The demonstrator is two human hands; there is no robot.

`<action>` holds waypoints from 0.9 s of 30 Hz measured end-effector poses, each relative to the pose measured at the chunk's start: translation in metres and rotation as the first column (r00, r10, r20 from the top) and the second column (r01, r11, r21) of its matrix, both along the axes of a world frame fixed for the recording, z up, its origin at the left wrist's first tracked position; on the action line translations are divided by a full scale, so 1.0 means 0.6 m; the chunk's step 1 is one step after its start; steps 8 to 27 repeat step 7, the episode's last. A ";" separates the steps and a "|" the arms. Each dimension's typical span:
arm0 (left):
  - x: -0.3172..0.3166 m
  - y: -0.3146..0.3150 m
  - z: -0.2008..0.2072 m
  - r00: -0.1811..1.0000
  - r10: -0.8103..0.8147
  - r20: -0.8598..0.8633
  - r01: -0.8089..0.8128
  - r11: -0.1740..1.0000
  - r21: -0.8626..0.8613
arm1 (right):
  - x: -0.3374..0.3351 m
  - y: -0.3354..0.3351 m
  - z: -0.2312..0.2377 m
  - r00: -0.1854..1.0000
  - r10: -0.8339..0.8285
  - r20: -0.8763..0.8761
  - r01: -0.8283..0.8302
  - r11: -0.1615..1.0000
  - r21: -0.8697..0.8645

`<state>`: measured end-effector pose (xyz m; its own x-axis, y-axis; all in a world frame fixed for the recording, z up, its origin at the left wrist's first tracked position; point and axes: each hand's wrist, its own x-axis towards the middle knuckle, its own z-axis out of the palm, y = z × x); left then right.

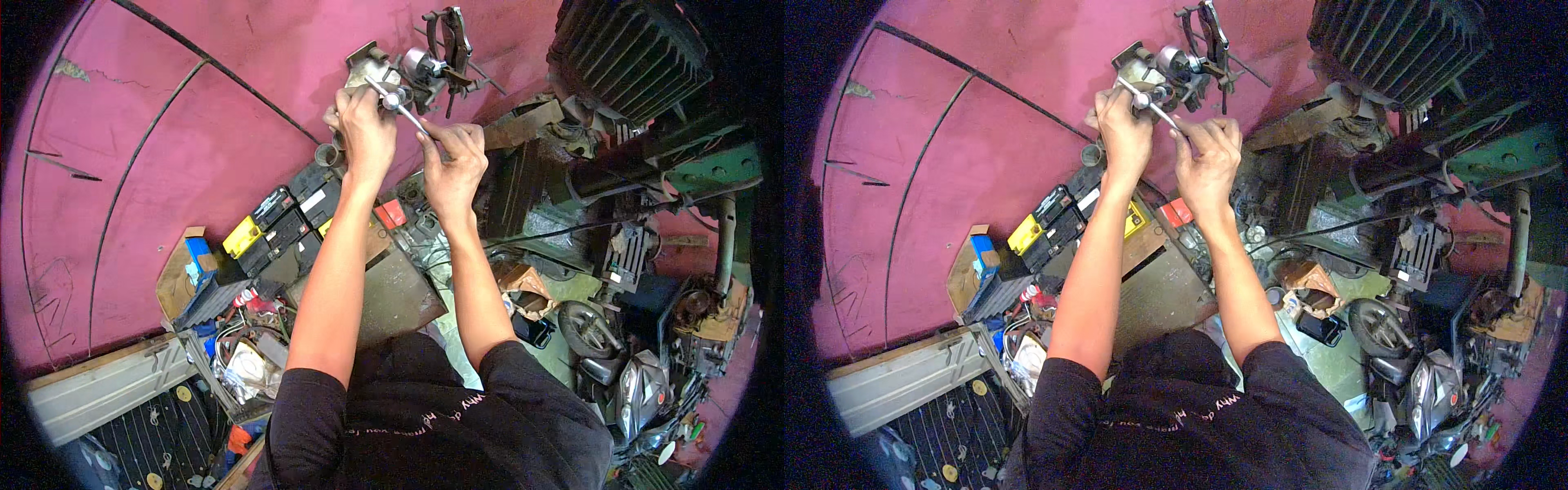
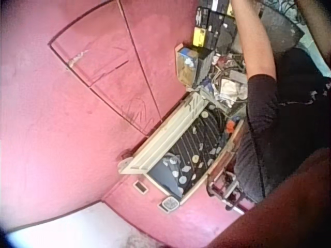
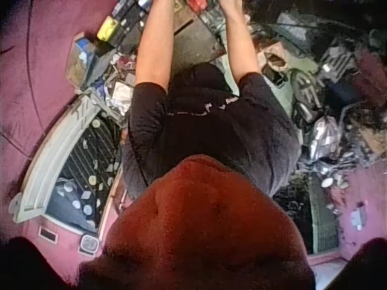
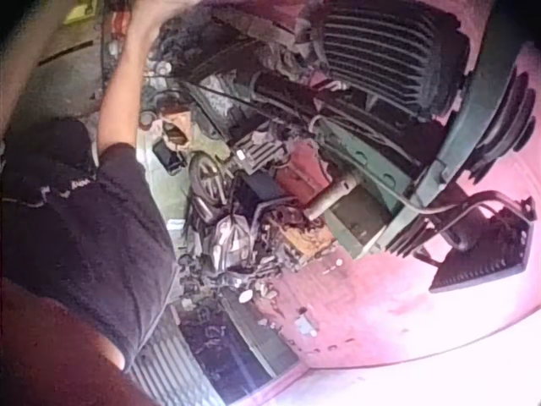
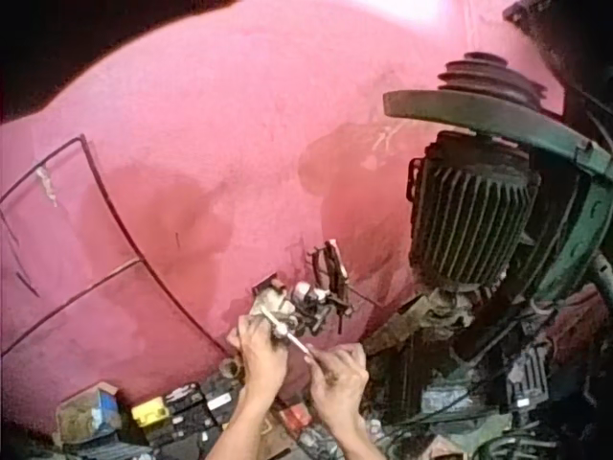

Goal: The user is inspecting and organizing various engine components in a workshop environment.

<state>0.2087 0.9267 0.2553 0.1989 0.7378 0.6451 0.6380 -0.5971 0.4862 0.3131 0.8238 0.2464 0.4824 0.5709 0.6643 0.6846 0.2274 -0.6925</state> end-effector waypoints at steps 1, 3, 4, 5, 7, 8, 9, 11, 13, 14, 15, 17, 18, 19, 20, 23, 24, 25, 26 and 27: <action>0.001 -0.001 -0.001 1.000 -0.004 -0.001 0.004 1.000 -0.001 | 0.002 0.003 -0.002 1.000 -0.016 -0.001 0.016 1.000 -0.009; 0.002 -0.004 -0.004 0.999 0.010 -0.036 -0.012 0.999 -0.050 | 0.008 0.010 -0.012 0.999 -0.033 -0.033 0.032 0.999 -0.023; 0.000 -0.005 -0.004 0.999 0.011 -0.040 -0.013 0.999 -0.051 | 0.008 0.014 -0.015 0.997 -0.042 -0.069 0.039 0.999 -0.036; 0.000 -0.007 -0.005 1.000 0.018 0.015 -0.017 0.997 -0.075 | 0.008 0.018 -0.016 0.997 -0.041 -0.072 0.038 0.999 -0.037; -0.001 -0.008 -0.007 0.997 0.028 0.067 -0.021 0.995 -0.101 | 0.008 0.024 -0.015 0.995 -0.081 -0.063 0.074 0.992 -0.098; -0.001 -0.008 -0.007 0.997 0.028 0.067 -0.021 0.995 -0.101 | 0.008 0.024 -0.015 0.995 -0.081 -0.063 0.074 0.992 -0.098; -0.001 -0.008 -0.007 0.997 0.028 0.067 -0.021 0.995 -0.101 | 0.008 0.024 -0.015 0.995 -0.081 -0.063 0.074 0.992 -0.098; -0.001 -0.008 -0.007 0.997 0.028 0.067 -0.021 0.995 -0.101 | 0.008 0.024 -0.015 0.995 -0.081 -0.063 0.074 0.992 -0.098; -0.001 -0.008 -0.007 0.997 0.028 0.067 -0.021 0.995 -0.101 | 0.008 0.024 -0.015 0.995 -0.081 -0.063 0.074 0.992 -0.098; -0.001 -0.008 -0.007 0.997 0.028 0.067 -0.021 0.995 -0.101 | 0.008 0.024 -0.015 0.995 -0.081 -0.063 0.074 0.992 -0.098; -0.001 -0.008 -0.007 0.997 0.028 0.067 -0.021 0.995 -0.101 | 0.008 0.024 -0.015 0.995 -0.081 -0.063 0.074 0.992 -0.098; -0.001 -0.008 -0.007 0.997 0.028 0.067 -0.021 0.995 -0.101 | 0.008 0.024 -0.015 0.995 -0.081 -0.063 0.074 0.992 -0.098; -0.001 -0.008 -0.007 0.997 0.028 0.067 -0.021 0.995 -0.101 | 0.008 0.024 -0.015 0.995 -0.081 -0.063 0.074 0.992 -0.098; -0.001 -0.008 -0.007 0.997 0.028 0.067 -0.021 0.995 -0.101 | 0.008 0.024 -0.015 0.995 -0.081 -0.063 0.074 0.992 -0.098; -0.001 -0.008 -0.007 0.997 0.028 0.067 -0.021 0.995 -0.101 | 0.008 0.024 -0.015 0.995 -0.081 -0.063 0.074 0.992 -0.098; -0.001 -0.008 -0.007 0.997 0.028 0.067 -0.021 0.995 -0.101 | 0.008 0.024 -0.015 0.995 -0.081 -0.063 0.074 0.992 -0.098; -0.001 -0.008 -0.007 0.997 0.028 0.067 -0.021 0.995 -0.101 | 0.008 0.024 -0.015 0.995 -0.081 -0.063 0.074 0.992 -0.098; -0.001 -0.008 -0.007 0.997 0.028 0.067 -0.021 0.995 -0.101 | 0.008 0.024 -0.015 0.995 -0.081 -0.063 0.074 0.992 -0.098; -0.001 -0.008 -0.007 0.997 0.028 0.067 -0.021 0.995 -0.101 | 0.008 0.024 -0.015 0.995 -0.081 -0.063 0.074 0.992 -0.098; -0.001 -0.008 -0.007 0.997 0.028 0.067 -0.021 0.995 -0.101 | 0.008 0.024 -0.015 0.995 -0.081 -0.063 0.074 0.992 -0.098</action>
